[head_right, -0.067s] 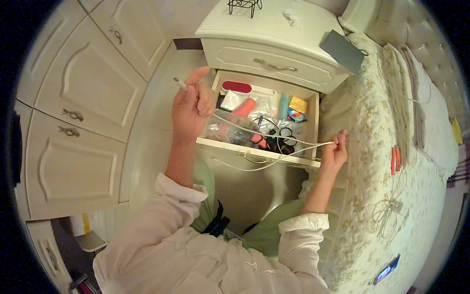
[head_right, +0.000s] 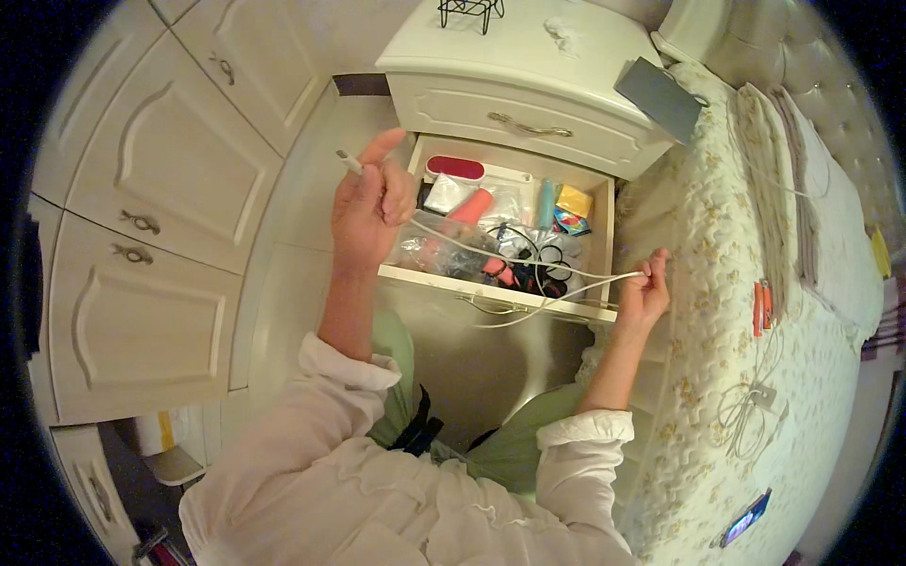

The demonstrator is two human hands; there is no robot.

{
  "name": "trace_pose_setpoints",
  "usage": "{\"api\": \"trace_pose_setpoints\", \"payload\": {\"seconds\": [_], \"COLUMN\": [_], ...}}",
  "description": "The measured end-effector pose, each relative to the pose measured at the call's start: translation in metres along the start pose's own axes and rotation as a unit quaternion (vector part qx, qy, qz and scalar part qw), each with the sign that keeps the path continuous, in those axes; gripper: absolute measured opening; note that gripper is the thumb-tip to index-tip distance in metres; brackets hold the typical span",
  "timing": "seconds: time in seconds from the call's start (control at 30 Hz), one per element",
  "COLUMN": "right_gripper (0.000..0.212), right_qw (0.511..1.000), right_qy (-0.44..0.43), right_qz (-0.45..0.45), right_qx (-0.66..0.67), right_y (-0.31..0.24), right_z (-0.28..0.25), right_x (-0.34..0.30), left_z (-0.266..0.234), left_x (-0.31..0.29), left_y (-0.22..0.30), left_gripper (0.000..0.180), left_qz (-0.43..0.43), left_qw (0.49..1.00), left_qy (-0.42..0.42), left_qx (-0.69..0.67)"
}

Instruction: The person removes various items from a bedside table drawer, including a hair dryer and several cords, and then wipes the inside of the empty drawer with a cloth.

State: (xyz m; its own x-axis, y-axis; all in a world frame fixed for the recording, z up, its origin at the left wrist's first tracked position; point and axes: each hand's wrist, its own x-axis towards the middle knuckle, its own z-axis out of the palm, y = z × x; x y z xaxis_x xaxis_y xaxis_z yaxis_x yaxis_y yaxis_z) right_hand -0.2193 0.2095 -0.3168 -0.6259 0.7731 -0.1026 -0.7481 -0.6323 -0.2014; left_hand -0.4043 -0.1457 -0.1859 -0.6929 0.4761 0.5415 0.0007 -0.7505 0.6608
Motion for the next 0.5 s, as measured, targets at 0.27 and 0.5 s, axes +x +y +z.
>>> {"api": "trace_pose_setpoints", "payload": {"seconds": [0.27,0.5], "right_gripper": [0.043,0.053], "right_qw": [0.993,0.932], "right_qy": [-0.097,-0.2], "right_qz": [0.02,-0.01], "right_qx": [-0.069,-0.304], "right_y": [0.018,0.074], "right_z": [0.018,0.089], "right_x": [-0.011,-0.064], "left_z": [0.015,0.026], "left_x": [-0.002,-0.004], "left_y": [-0.002,-0.033], "left_gripper": [0.037,0.038], "left_qz": [0.009,-0.105], "left_qw": [0.964,0.953], "left_qy": [-0.015,-0.01], "left_qx": [0.264,0.285]}}
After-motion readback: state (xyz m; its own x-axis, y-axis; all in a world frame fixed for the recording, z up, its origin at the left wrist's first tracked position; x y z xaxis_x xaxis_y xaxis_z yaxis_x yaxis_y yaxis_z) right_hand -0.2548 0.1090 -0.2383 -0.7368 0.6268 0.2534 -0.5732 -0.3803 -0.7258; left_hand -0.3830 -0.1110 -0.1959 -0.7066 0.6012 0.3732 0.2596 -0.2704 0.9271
